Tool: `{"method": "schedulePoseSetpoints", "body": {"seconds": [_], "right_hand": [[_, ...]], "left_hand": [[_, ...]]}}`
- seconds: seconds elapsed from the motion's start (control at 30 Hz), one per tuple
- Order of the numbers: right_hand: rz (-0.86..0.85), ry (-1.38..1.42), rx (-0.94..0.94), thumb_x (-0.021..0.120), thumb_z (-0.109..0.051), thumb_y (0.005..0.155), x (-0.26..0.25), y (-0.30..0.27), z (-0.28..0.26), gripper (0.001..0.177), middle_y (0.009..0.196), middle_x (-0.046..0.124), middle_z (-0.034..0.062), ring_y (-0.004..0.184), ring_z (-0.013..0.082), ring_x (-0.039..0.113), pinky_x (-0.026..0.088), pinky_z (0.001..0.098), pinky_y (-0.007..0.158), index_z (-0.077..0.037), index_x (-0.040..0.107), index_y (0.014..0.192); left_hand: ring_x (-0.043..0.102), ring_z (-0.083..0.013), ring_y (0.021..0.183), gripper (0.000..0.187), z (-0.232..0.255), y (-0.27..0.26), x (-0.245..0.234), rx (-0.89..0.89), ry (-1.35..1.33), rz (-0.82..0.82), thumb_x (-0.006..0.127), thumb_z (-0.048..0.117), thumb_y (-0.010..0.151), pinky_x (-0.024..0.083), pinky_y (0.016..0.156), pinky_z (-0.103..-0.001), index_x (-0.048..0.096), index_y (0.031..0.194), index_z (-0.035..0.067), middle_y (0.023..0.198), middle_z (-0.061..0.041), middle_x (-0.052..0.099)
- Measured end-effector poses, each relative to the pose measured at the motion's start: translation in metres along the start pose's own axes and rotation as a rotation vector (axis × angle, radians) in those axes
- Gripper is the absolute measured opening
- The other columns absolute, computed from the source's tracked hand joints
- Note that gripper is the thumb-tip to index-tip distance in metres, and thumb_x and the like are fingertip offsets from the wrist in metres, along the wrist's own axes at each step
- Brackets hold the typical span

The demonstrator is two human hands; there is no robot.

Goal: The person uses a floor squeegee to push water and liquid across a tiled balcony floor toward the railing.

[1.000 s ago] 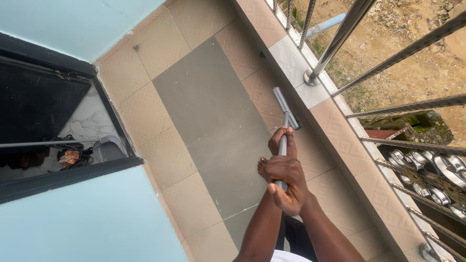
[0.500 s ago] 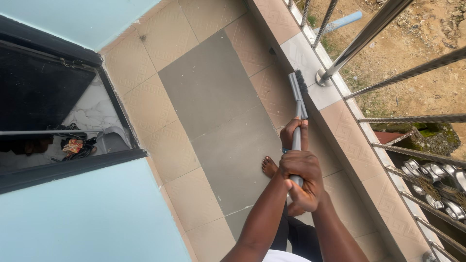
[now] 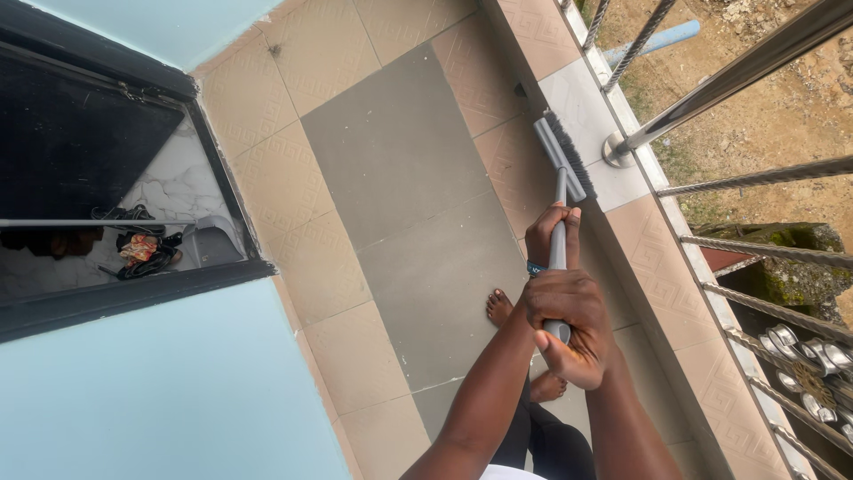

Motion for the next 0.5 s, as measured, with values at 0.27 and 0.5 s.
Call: {"method": "schedulePoseSetpoints", "body": {"seconds": [0.27,0.5], "right_hand": [[-0.104,-0.065,0.037,0.05,-0.032,0.079,-0.011,0.022,-0.017,0.034,0.059,0.035,0.0077,0.053,0.0256,0.038,0.03,0.042,0.057,-0.008,0.037,0.061],[-0.129,-0.259,0.147,0.047,-0.025,0.053,0.0,0.027,0.052,0.023,0.054,0.036,0.0101,0.052,0.0278,0.033,0.033,0.0422,0.057,-0.005,0.036,0.056]], "left_hand": [[0.066,-0.031,0.07,0.029,-0.003,0.031,-0.003,0.017,0.039,0.167,0.066,0.015,0.104,0.059,0.109,-0.045,0.058,0.08,0.002,0.075,-0.013,0.062],[0.069,-0.0285,0.083,0.026,-0.042,0.074,0.032,0.082,-0.084,-0.036,0.067,0.021,0.103,0.053,0.115,-0.046,0.06,0.086,0.001,0.084,-0.01,0.066]]}}
Point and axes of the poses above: each hand's wrist, its own y-axis towards the middle knuckle, its own x-axis out of the palm, z = x × y, the point moved 4 cm from there along y, towards the middle knuckle
